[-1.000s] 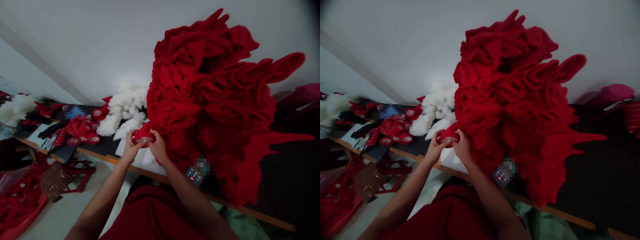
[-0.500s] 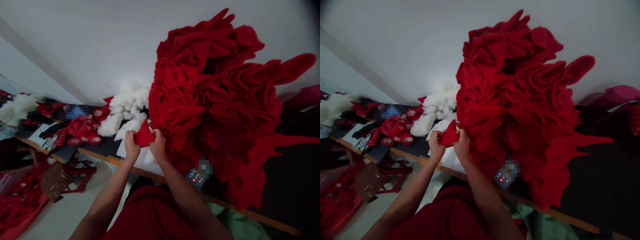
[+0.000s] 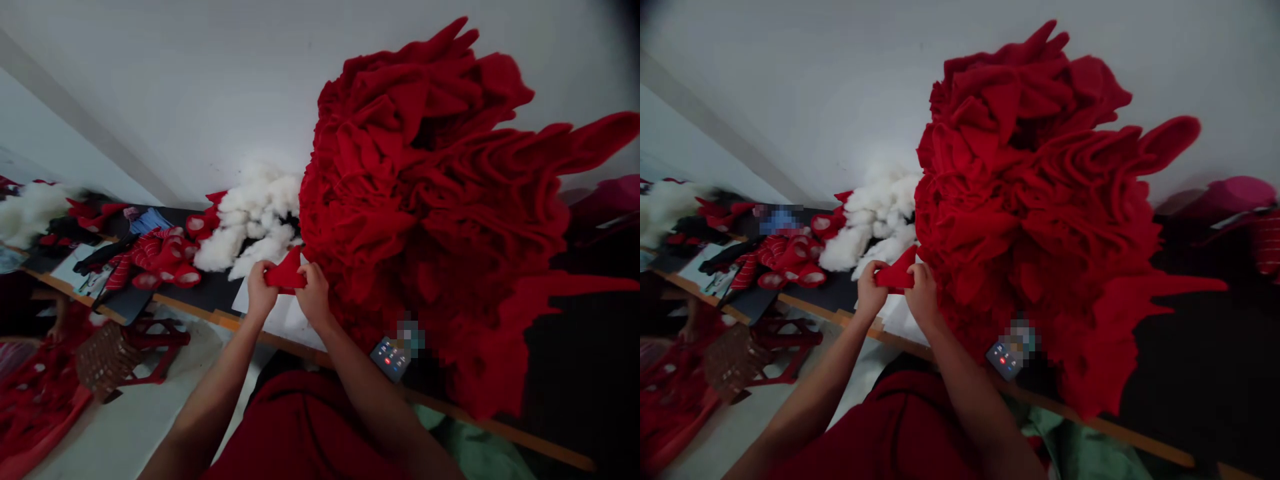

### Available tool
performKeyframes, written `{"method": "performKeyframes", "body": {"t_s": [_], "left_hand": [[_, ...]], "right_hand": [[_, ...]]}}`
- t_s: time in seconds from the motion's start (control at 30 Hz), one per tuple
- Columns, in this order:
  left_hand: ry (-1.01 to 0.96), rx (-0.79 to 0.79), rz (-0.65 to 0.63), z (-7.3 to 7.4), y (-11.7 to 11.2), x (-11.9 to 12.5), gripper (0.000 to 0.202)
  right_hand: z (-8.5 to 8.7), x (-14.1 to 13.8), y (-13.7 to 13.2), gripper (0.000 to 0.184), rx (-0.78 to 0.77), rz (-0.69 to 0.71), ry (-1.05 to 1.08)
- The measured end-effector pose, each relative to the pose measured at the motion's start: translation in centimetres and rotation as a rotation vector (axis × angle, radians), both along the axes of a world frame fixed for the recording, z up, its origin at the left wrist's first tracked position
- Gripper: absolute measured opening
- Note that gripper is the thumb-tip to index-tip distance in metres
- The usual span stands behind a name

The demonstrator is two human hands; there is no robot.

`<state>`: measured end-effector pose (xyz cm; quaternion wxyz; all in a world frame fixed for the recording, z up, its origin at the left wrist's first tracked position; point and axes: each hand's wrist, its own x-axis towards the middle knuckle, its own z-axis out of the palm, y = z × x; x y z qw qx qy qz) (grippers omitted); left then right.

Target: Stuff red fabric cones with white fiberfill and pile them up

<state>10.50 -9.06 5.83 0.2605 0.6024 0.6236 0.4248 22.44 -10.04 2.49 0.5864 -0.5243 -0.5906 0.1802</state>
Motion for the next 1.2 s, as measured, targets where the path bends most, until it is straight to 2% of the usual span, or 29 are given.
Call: {"method": "performKeyframes", "body": {"t_s": [0.1,0.2,0.27,0.37,0.43,0.5,0.63,0.73,0.9,1.0,1.07,1.13,1.2], "left_hand": [[-0.021,-0.048,-0.189,0.8,-0.5,-0.4,0.042],[0.016,-0.011,-0.258,1.7,-1.0,-0.6,0.042],[0.059,0.044,-0.214,2.0,-1.1,-0.5,0.036],[0.007,0.039,-0.101,1.7,-1.2,-0.1,0.029],[-0.05,-0.007,-0.084,1.4,-1.3,0.2,0.027],[-0.095,-0.05,-0.108,1.3,-1.6,0.4,0.025],[-0.164,-0.159,-0.225,1.5,-2.2,0.4,0.037],[-0.02,-0.163,-0.261,2.1,-2.5,0.2,0.045],[0.211,-0.117,-0.249,2.5,-2.8,0.1,0.044],[0.332,-0.087,-0.18,2.0,-2.7,0.3,0.029],[0.415,-0.066,-0.099,1.5,-2.6,0.3,0.019],[0.437,-0.067,-0.022,1.1,-2.3,0.2,0.019],[0.369,-0.075,-0.016,0.9,-2.3,0.0,0.024]], "right_hand": [[0.0,0.4,0.2,0.028,0.012,0.07,-0.044],[0.4,0.5,0.0,0.03,0.039,0.119,-0.023],[0.5,0.3,-0.3,0.032,0.009,0.1,0.058],[0.6,-0.3,-0.9,0.038,-0.163,0.059,0.262],[0.5,-0.5,-1.1,0.036,-0.27,0.08,0.381],[0.5,-0.5,-1.1,0.03,-0.304,0.099,0.428],[0.7,-0.1,-0.9,0.028,-0.255,0.054,0.338],[0.8,0.3,-1.1,0.03,-0.201,0.073,0.259],[1.0,0.5,-1.7,0.035,-0.158,0.16,0.198],[1.3,0.3,-1.9,0.029,-0.149,0.18,0.146],[1.3,0.2,-1.8,0.025,-0.145,0.118,0.135],[1.2,0.2,-1.6,0.025,-0.149,0.022,0.151],[1.1,0.3,-1.2,0.027,-0.146,-0.024,0.165]]}}
